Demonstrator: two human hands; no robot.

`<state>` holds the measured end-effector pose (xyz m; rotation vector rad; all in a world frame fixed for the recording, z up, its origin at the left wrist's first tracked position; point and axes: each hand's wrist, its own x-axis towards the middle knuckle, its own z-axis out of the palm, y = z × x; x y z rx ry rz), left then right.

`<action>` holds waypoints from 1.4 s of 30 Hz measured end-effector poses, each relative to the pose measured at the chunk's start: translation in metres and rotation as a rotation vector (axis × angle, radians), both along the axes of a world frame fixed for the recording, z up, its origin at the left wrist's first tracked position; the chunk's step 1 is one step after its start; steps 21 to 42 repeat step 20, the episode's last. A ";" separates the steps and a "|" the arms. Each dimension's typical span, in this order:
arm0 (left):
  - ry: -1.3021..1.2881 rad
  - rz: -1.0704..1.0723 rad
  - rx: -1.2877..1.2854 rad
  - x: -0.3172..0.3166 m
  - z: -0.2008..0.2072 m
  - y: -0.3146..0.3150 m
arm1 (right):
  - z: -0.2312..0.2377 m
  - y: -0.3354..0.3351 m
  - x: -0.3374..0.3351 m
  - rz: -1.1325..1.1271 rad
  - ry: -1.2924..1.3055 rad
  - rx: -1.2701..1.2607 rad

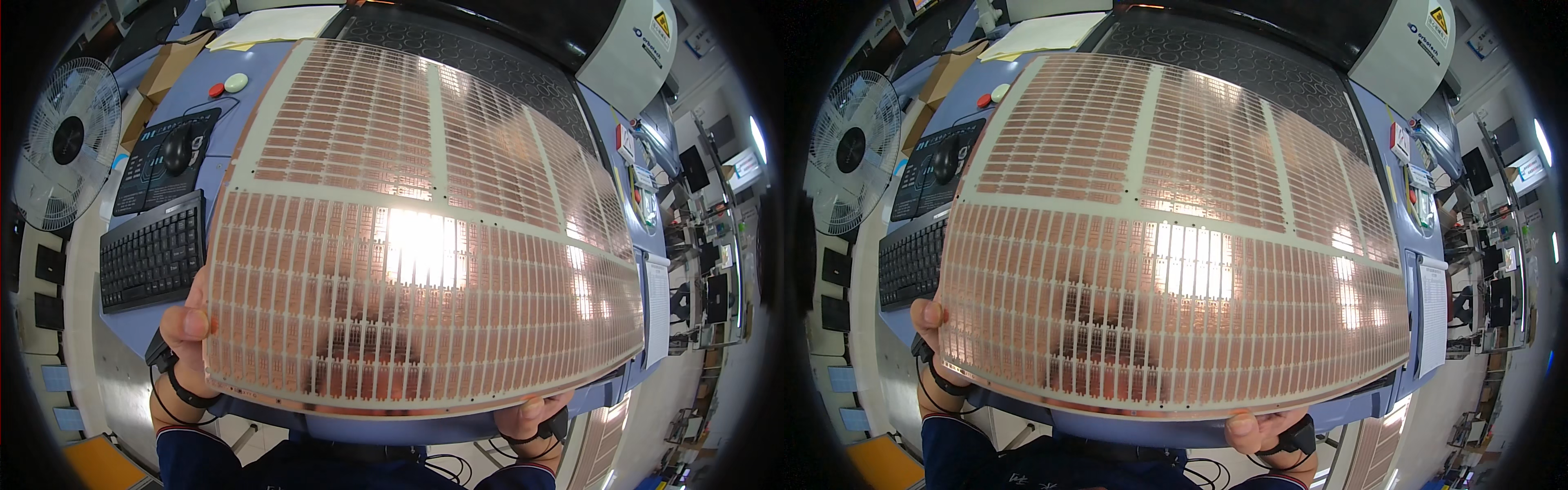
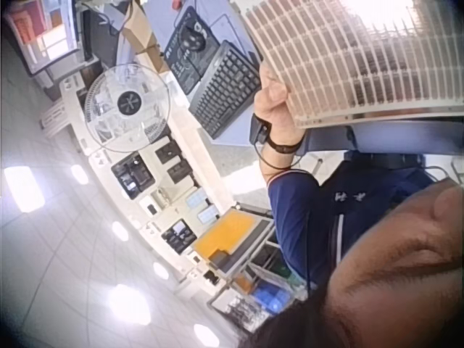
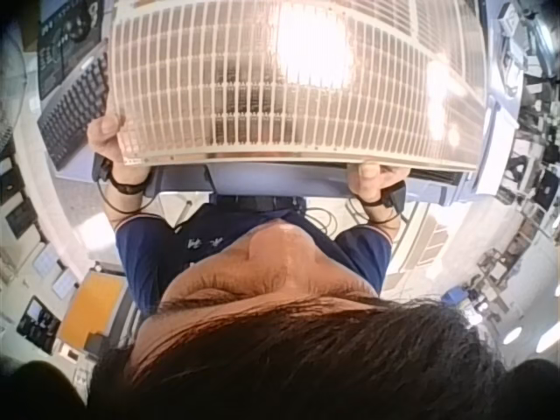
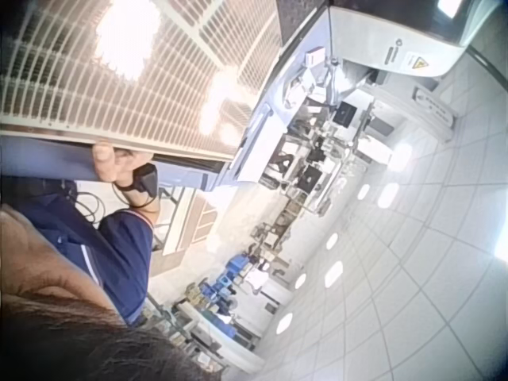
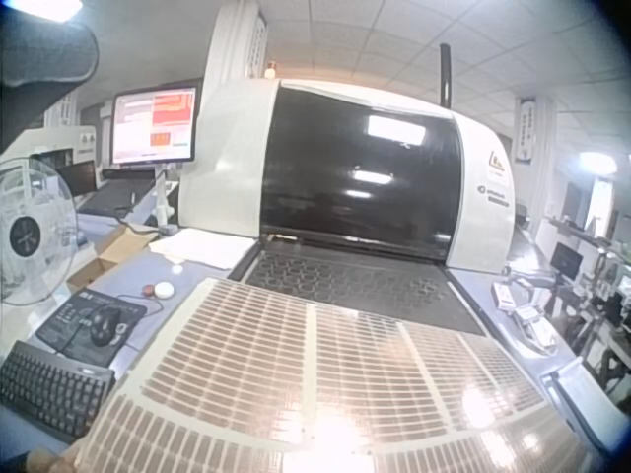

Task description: The person operates a computer using a mouse and keyboard, then opens the lid of a machine to retrieve a large circuit board panel and hold it up toward the light.

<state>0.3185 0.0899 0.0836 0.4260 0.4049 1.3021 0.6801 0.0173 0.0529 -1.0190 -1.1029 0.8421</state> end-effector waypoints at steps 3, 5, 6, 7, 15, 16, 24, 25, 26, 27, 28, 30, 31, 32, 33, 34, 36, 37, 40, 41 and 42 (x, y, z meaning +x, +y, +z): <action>0.023 -0.013 -0.009 -0.001 0.000 0.000 | 0.012 0.007 -0.012 0.019 0.078 -0.028; 0.034 -0.021 -0.001 -0.006 0.001 -0.001 | 0.008 0.010 -0.013 0.028 0.100 -0.014; 0.030 -0.022 0.006 -0.005 0.000 0.000 | -0.003 0.010 -0.003 0.009 0.007 0.040; 0.004 -0.034 0.046 -0.004 -0.001 0.002 | -0.010 0.009 0.003 -0.009 -0.086 0.095; 1.411 0.415 0.479 0.009 -0.012 0.050 | 0.019 0.077 -0.016 0.498 -0.080 -0.425; 1.666 0.362 0.765 0.004 -0.024 0.059 | 0.021 0.077 -0.019 0.535 -0.115 -0.466; 2.215 0.007 0.977 0.009 -0.052 0.063 | 0.008 0.114 -0.014 0.090 -0.850 0.152; 2.215 0.007 0.977 0.009 -0.052 0.063 | 0.008 0.114 -0.014 0.090 -0.850 0.152; 2.215 0.007 0.977 0.009 -0.052 0.063 | 0.008 0.114 -0.014 0.090 -0.850 0.152; 2.215 0.007 0.977 0.009 -0.052 0.063 | 0.008 0.114 -0.014 0.090 -0.850 0.152; 2.215 0.007 0.977 0.009 -0.052 0.063 | 0.008 0.114 -0.014 0.090 -0.850 0.152; 2.215 0.007 0.977 0.009 -0.052 0.063 | 0.008 0.114 -0.014 0.090 -0.850 0.152; 2.215 0.007 0.977 0.009 -0.052 0.063 | 0.008 0.114 -0.014 0.090 -0.850 0.152; 2.215 0.007 0.977 0.009 -0.052 0.063 | 0.008 0.114 -0.014 0.090 -0.850 0.152; 2.215 0.007 0.977 0.009 -0.052 0.063 | 0.008 0.114 -0.014 0.090 -0.850 0.152; 2.215 0.007 0.977 0.009 -0.052 0.063 | 0.008 0.114 -0.014 0.090 -0.850 0.152; 2.215 0.007 0.977 0.009 -0.052 0.063 | 0.008 0.114 -0.014 0.090 -0.850 0.152; 2.215 0.007 0.977 0.009 -0.052 0.063 | 0.008 0.114 -0.014 0.090 -0.850 0.152; 2.215 0.007 0.977 0.009 -0.052 0.063 | 0.008 0.114 -0.014 0.090 -0.850 0.152; 2.215 0.007 0.977 0.009 -0.052 0.063 | 0.008 0.114 -0.014 0.090 -0.850 0.152; 2.215 0.007 0.977 0.009 -0.052 0.063 | 0.008 0.114 -0.014 0.090 -0.850 0.152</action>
